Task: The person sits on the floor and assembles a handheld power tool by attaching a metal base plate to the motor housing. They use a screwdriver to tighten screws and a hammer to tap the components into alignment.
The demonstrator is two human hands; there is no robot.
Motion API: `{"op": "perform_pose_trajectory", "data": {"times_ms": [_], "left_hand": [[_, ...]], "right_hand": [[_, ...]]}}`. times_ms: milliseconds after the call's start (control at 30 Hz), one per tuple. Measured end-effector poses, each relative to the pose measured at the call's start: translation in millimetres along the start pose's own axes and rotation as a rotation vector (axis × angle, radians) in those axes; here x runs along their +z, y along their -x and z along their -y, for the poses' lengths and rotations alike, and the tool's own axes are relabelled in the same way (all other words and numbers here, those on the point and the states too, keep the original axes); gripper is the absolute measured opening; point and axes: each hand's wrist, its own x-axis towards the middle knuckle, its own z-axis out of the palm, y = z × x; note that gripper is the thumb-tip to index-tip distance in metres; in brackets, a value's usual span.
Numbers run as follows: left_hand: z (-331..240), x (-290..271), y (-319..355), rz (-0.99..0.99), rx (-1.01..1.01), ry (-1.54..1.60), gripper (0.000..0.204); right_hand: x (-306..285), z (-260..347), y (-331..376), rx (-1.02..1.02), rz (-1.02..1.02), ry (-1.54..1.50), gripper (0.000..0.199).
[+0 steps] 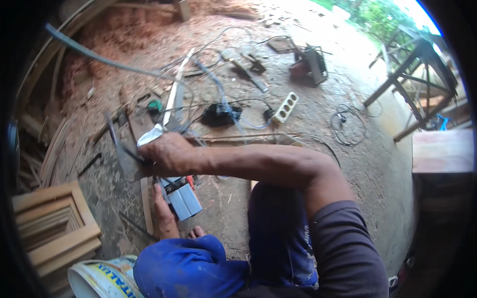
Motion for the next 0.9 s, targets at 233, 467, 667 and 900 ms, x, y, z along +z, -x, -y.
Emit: {"op": "perform_pose_trajectory", "data": {"times_ms": [233,467,667,900], "left_hand": [[-19.8,-7.2,-3.5,0.021,-0.042,-0.008,0.059],[-12.4,22.5,3.3,-0.038,0.064,-0.094,0.052],[-28.8,26.6,12.7,-0.108,0.07,-0.099,0.051],[-20.4,35.1,7.8,-0.112,0.05,-0.17,0.052]], "right_hand": [[44.9,-7.1,-25.6,-0.098,-0.323,-0.384,0.044],[123.1,-55.1,-89.8,0.575,0.289,-0.564,0.056],[134.5,-36.3,-155.3,0.218,0.163,-0.501,0.031],[208.8,-144.3,-169.9,0.303,0.271,0.174,0.02]]}}
